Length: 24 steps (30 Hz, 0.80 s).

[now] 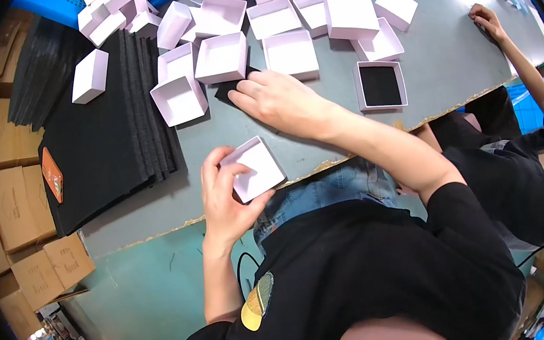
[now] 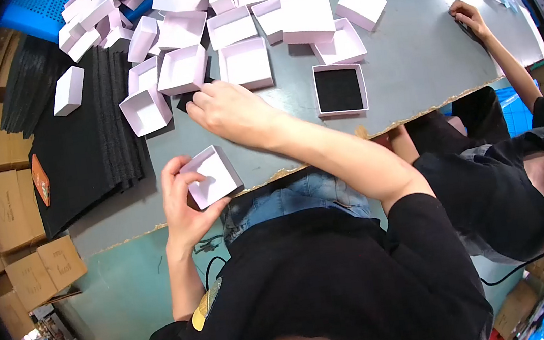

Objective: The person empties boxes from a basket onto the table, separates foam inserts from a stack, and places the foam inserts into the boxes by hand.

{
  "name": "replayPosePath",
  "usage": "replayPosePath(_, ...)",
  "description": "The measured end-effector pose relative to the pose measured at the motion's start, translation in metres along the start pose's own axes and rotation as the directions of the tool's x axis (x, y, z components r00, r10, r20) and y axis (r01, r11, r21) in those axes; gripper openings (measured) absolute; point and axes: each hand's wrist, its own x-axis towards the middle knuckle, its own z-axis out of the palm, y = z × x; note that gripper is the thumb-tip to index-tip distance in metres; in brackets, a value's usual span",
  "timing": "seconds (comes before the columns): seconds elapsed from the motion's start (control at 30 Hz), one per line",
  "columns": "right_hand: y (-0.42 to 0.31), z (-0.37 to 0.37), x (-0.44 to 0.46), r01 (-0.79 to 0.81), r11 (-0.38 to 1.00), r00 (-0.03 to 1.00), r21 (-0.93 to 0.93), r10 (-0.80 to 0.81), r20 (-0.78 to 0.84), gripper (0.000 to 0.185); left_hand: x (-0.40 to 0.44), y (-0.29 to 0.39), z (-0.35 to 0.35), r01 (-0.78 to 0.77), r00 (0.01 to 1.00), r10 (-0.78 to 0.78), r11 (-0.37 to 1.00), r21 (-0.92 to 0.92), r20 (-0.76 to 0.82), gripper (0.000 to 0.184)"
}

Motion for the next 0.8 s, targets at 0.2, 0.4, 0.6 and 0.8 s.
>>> replayPosePath(0.2, 0.018, -0.009, 0.019, 0.114, 0.989, 0.964, 0.099, -0.086, -0.25, 0.009, 0.003, -0.018, 0.016, 0.124, 0.99, -0.129, 0.988, -0.091, -0.054, 0.104)
replayPosePath(0.4, -0.029, -0.058, -0.015, 0.002, 0.927, 0.924, 0.374, 0.142, -0.356, 0.021, 0.019, -0.003, 0.03, 0.173, 0.975, -0.197, 0.963, -0.205, -0.104, 0.123)
replayPosePath(0.6, -0.044, -0.053, -0.068, 0.15, 0.978, 0.989, 0.145, -0.147, -0.03, 0.036, 0.025, 0.005, 0.05, 0.122, 0.988, -0.142, 0.951, -0.283, -0.053, 0.117)
replayPosePath(0.8, -0.028, -0.092, -0.091, -0.121, 0.954, 0.98, 0.274, 0.072, 0.183, 0.031, 0.045, 0.038, 0.079, -0.181, 0.973, 0.196, 0.976, -0.119, 0.123, 0.088)
